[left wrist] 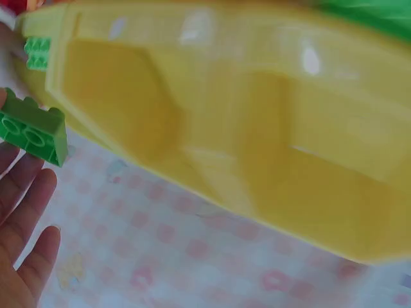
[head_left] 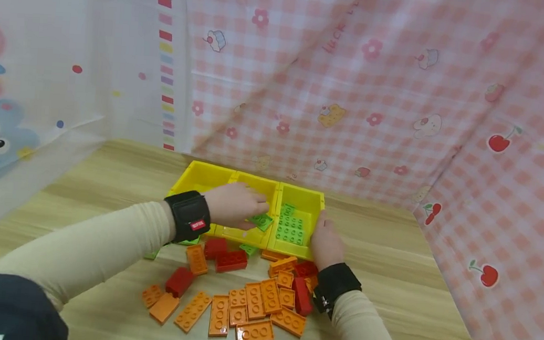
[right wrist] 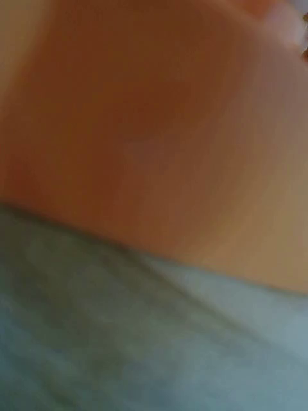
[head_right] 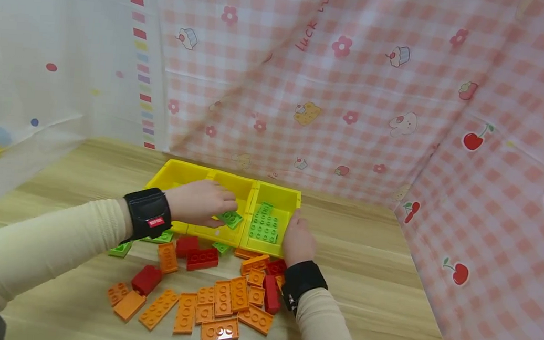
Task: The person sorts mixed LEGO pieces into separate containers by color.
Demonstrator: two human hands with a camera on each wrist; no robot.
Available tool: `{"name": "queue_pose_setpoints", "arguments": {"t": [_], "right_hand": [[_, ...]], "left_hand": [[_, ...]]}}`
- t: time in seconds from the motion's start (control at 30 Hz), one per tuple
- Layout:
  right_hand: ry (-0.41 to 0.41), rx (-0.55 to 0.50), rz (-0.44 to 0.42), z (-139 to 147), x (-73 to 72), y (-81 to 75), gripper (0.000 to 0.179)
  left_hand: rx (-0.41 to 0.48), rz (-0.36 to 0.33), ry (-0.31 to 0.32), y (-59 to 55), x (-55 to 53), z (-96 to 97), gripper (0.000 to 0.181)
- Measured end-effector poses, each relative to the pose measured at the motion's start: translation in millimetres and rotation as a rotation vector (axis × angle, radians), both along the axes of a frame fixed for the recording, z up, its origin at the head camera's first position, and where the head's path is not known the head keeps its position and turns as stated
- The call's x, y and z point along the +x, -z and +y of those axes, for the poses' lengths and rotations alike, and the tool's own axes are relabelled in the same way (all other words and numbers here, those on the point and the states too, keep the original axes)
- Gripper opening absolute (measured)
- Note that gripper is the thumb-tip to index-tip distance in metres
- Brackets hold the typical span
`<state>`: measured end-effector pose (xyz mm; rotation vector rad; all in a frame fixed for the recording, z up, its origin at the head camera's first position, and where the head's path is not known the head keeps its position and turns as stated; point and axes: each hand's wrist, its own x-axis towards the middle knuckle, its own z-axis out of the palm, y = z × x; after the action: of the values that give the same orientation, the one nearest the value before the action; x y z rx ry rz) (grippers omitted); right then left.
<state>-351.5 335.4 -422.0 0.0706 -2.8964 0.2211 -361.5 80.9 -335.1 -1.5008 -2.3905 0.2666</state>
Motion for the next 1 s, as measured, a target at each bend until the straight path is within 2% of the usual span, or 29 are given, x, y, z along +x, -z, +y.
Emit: {"name": "queue_pose_setpoints", "arguments": {"t": [0.13,0.27,0.4,0.5,0.7,1.0], "right_hand": [[-0.013,0.045,0.034,1,-0.5,-0.4,0.051],[-0.009,0.068,0.057,1,-3.5,3.7,0.049],[0.001,0.067,0.055,2,-5.5,6.6,0.049],[0.003,0.062,0.055,6,-5.4,6.6,0.049],[0.011,0.051,0.046,2,-5.2,5.1,0.049],[0.004,0.028,0.033,4,-5.0,6.4,0.047]], "left_hand": [[0.03,0.013,-0.024,-0.2,-27.3,50.4,0.023],[0.044,0.025,-0.1,8.7,-55.0,89.6,0.026],[0.037,-0.005,-0.188,23.8,-75.5,110.7,0.027],[0.023,-0.026,-0.226,36.7,-88.6,120.3,0.028],[-0.028,-0.141,-0.308,44.7,-92.5,118.4,0.032],[-0.055,-0.299,-0.391,49.7,-92.7,122.0,0.017]]}}
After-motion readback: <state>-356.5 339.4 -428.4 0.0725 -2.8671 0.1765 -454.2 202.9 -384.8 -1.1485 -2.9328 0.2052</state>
